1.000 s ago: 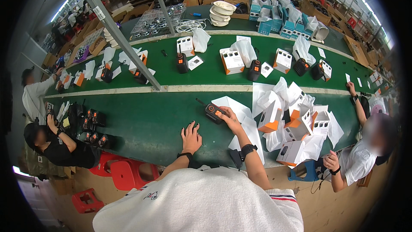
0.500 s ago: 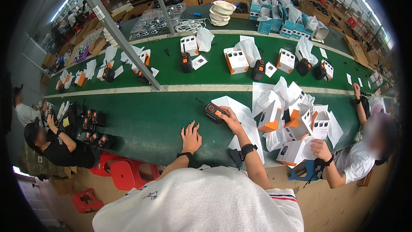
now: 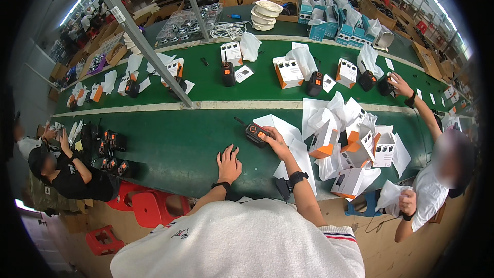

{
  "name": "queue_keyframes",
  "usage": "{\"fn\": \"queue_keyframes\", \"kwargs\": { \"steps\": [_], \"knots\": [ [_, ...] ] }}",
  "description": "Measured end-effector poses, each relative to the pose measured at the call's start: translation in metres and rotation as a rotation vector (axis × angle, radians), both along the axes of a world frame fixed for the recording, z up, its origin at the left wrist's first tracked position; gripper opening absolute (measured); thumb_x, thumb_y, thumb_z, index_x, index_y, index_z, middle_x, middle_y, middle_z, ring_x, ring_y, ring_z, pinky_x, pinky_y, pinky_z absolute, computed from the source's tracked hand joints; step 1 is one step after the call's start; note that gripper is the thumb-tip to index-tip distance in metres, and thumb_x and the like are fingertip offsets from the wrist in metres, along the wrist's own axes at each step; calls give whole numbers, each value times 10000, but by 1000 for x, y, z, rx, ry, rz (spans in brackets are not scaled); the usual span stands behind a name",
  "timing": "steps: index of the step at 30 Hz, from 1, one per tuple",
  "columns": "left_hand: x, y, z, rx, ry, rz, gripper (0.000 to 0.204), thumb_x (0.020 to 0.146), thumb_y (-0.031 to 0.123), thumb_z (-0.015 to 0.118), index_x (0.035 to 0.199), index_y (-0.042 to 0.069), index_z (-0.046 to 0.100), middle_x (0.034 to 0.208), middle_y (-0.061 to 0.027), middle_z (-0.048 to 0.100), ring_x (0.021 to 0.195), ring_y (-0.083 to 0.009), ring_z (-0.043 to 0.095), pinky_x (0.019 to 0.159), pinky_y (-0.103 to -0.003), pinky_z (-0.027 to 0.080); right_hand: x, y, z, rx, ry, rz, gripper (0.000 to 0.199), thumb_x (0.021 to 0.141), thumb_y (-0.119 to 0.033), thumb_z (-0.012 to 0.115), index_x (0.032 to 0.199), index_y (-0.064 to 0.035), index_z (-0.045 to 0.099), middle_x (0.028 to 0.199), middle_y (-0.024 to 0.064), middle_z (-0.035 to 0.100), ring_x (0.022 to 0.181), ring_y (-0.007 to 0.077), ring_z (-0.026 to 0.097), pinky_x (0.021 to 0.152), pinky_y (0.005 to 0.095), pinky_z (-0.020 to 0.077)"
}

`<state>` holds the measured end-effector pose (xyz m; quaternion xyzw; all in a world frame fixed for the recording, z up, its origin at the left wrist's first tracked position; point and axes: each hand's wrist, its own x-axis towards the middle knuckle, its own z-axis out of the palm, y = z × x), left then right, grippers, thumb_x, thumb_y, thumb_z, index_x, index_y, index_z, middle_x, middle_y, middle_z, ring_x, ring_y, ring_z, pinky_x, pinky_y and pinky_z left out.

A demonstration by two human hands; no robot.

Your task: Assembling and packing handheld walkie-talkies at an industrial assembly line station.

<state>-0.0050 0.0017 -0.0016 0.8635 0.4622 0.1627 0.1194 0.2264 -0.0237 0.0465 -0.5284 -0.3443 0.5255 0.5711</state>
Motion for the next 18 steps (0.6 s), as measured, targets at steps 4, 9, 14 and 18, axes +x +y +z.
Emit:
{"fn": "queue_keyframes", "kwargs": {
  "steps": [4,9,14,18],
  "knots": [
    [-52,37,10,6,19,-26,473,783,193,514,1250,123,486,1389,-72,370,1296,-224,339,1072,-532,175,-50,32,5,26,4,-2,424,886,-172,573,1259,-25,434,1203,109,541,1115,185,497,977,309,364],
    [-73,44,8,-1,8,-17,480,783,194,518,1256,124,477,1391,-71,363,1300,-222,332,1072,-531,174,-71,42,5,9,-7,10,426,884,-162,580,1261,-31,433,1210,110,537,1123,185,494,977,310,365],
    [-87,51,12,-34,13,-26,482,791,175,505,1267,117,459,1397,-76,343,1312,-228,308,1082,-521,142,-85,47,14,11,3,12,425,882,-161,588,1258,-33,436,1217,110,533,1126,181,492,978,308,362],
    [-92,53,14,-21,12,-25,483,785,182,514,1262,120,468,1392,-76,357,1306,-227,320,1079,-526,157,-92,50,16,23,8,-1,422,879,-170,605,1247,-40,447,1205,104,542,1114,178,497,969,303,372]
  ]
}}
